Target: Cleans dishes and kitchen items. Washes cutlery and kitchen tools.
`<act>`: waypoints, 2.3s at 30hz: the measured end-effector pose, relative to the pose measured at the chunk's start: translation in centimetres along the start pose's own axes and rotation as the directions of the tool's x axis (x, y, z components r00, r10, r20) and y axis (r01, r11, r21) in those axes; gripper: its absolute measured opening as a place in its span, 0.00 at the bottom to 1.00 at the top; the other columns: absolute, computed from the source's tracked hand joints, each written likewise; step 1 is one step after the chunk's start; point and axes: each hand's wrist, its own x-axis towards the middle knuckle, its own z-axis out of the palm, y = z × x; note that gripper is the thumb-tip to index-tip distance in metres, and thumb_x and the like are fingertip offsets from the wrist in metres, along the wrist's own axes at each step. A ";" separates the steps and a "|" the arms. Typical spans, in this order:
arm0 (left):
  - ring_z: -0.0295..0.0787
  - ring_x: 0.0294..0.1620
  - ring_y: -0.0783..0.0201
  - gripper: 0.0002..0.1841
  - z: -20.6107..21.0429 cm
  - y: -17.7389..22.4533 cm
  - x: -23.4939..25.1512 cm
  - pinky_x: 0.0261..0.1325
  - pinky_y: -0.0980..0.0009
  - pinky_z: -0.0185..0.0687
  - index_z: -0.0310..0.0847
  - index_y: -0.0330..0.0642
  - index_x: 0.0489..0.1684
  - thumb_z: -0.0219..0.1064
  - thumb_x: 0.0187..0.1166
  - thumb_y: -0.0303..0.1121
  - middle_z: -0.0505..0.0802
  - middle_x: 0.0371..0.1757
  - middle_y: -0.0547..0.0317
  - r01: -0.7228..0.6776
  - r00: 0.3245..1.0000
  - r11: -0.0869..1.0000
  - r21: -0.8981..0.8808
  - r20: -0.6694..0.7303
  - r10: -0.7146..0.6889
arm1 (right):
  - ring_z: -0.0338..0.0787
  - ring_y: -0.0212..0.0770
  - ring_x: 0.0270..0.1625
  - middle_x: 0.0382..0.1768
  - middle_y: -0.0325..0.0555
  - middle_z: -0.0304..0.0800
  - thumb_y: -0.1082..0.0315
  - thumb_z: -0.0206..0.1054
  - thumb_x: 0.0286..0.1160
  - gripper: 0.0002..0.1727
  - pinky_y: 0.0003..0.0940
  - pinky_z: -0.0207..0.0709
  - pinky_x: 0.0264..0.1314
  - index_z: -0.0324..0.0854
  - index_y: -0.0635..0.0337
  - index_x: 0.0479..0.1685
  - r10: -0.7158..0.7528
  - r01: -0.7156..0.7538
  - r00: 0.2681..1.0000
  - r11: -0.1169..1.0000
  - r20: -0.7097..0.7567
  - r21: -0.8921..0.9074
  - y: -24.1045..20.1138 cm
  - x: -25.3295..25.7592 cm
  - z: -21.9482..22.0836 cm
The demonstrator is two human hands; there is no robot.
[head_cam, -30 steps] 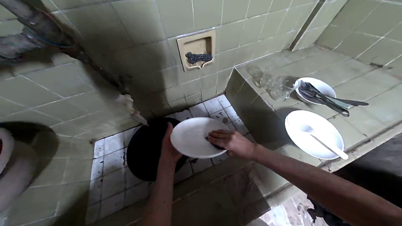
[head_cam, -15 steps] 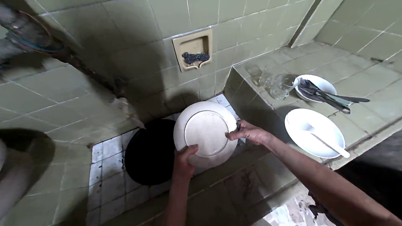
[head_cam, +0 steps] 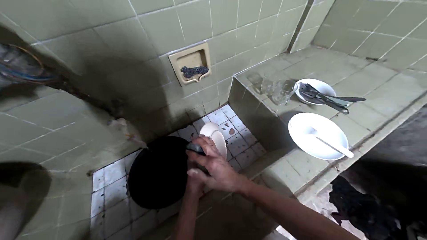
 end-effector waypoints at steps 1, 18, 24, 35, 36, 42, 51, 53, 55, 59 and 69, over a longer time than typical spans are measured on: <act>0.87 0.54 0.63 0.21 0.3 0.4 -0.2 0.63 0.66 0.82 0.73 0.15 0.64 0.64 0.77 0.24 0.89 0.52 0.37 -0.051 0.999 0.998 0.021 0.000 0.051 | 0.63 0.61 0.89 0.77 0.57 0.79 0.51 0.60 0.86 0.24 0.65 0.47 0.93 0.89 0.56 0.66 0.002 -0.002 1.000 0.998 -0.007 -0.064 0.2 0.6 -0.2; 0.92 0.37 0.76 0.18 2.8 -1.1 -0.3 0.45 0.77 0.89 0.85 0.22 0.45 0.74 0.57 0.26 0.94 0.35 0.52 -0.264 0.951 0.961 0.078 -0.147 0.273 | 0.54 0.56 0.94 0.87 0.54 0.68 0.61 0.43 0.93 0.26 0.75 0.27 0.91 0.78 0.64 0.77 0.216 -0.212 0.969 0.976 -0.117 0.043 4.3 4.6 -1.5; 0.88 0.35 0.75 0.15 2.3 -1.7 0.1 0.45 0.76 0.85 0.84 0.19 0.41 0.70 0.65 0.28 0.91 0.32 0.49 -0.246 0.945 0.961 0.123 -0.192 0.267 | 0.39 0.52 0.97 0.95 0.51 0.48 0.54 0.38 0.94 0.33 0.70 0.24 0.93 0.59 0.63 0.91 0.213 -0.199 0.974 0.967 -0.073 0.158 2.2 2.0 0.6; 0.89 0.33 0.82 0.13 2.0 -2.6 1.1 0.43 0.82 0.86 0.84 0.22 0.36 0.71 0.63 0.29 0.92 0.29 0.58 -0.356 0.916 0.932 0.065 -0.175 0.362 | 0.39 0.55 0.97 0.94 0.52 0.50 0.57 0.47 0.92 0.31 0.76 0.23 0.90 0.61 0.58 0.91 0.224 -0.224 0.974 0.969 0.011 0.103 2.1 2.2 0.0; 0.90 0.35 0.82 0.15 1.9 -2.5 0.7 0.44 0.82 0.88 0.85 0.22 0.40 0.73 0.61 0.27 0.93 0.32 0.57 -0.346 0.922 0.937 0.049 -0.168 0.350 | 0.45 0.54 0.96 0.93 0.52 0.56 0.58 0.45 0.92 0.30 0.77 0.24 0.89 0.64 0.59 0.89 0.225 -0.223 0.974 0.961 0.002 0.163 3.4 2.8 -0.6; 0.90 0.32 0.84 0.14 3.3 -1.6 -1.6 0.40 0.85 0.87 0.86 0.22 0.33 0.76 0.54 0.27 0.93 0.27 0.57 -0.343 0.894 0.938 0.054 -0.288 0.344 | 0.83 0.47 0.57 0.54 0.59 0.86 0.57 0.44 0.96 0.26 0.49 0.75 0.62 0.81 0.71 0.60 0.679 -0.484 0.713 0.659 -0.177 0.576 9.2 6.9 -3.7; 0.91 0.37 0.77 0.13 1.1 0.2 2.0 0.45 0.75 0.90 0.86 0.35 0.41 0.78 0.59 0.24 0.93 0.34 0.64 -0.254 0.967 0.967 -0.029 0.020 0.255 | 0.87 0.51 0.37 0.25 0.47 0.88 0.58 0.58 0.81 0.22 0.48 0.74 0.47 0.86 0.58 0.20 -0.448 0.370 0.886 0.839 -0.121 -0.399 2.8 5.6 -2.8; 0.91 0.32 0.78 0.10 1.9 0.1 1.2 0.40 0.76 0.91 0.87 0.35 0.36 0.79 0.58 0.22 0.94 0.30 0.64 -0.198 0.980 0.978 -0.065 -0.043 0.195 | 0.91 0.53 0.42 0.30 0.53 0.91 0.60 0.56 0.86 0.23 0.49 0.79 0.53 0.87 0.64 0.25 -0.334 0.264 0.916 0.919 -0.222 -0.293 4.5 5.3 -2.6; 0.91 0.31 0.78 0.09 2.5 -0.1 -0.2 0.38 0.78 0.90 0.88 0.33 0.35 0.76 0.57 0.24 0.94 0.29 0.63 -0.164 0.982 0.986 -0.033 -0.102 0.160 | 0.92 0.55 0.51 0.42 0.64 0.93 0.68 0.54 0.89 0.20 0.50 0.81 0.62 0.88 0.77 0.43 0.104 -0.106 0.949 0.994 -0.297 0.008 6.2 5.1 -3.4; 0.89 0.29 0.83 0.09 3.1 -0.9 -0.7 0.37 0.82 0.88 0.88 0.32 0.31 0.76 0.55 0.25 0.92 0.26 0.65 -0.214 0.960 0.977 -0.012 -0.187 0.208 | 0.88 0.56 0.56 0.46 0.63 0.90 0.66 0.52 0.91 0.21 0.52 0.77 0.66 0.86 0.76 0.45 0.261 -0.234 0.912 0.965 -0.318 0.120 6.0 4.8 -3.2; 0.87 0.28 0.81 0.06 4.1 2.1 -0.2 0.36 0.81 0.86 0.88 0.32 0.31 0.76 0.60 0.23 0.92 0.26 0.63 -0.200 0.972 0.980 -0.020 -0.134 0.195 | 0.78 0.52 0.78 0.74 0.63 0.80 0.63 0.40 0.92 0.27 0.50 0.67 0.83 0.76 0.73 0.72 0.294 -0.242 0.904 0.950 -0.310 0.195 6.3 3.2 -4.9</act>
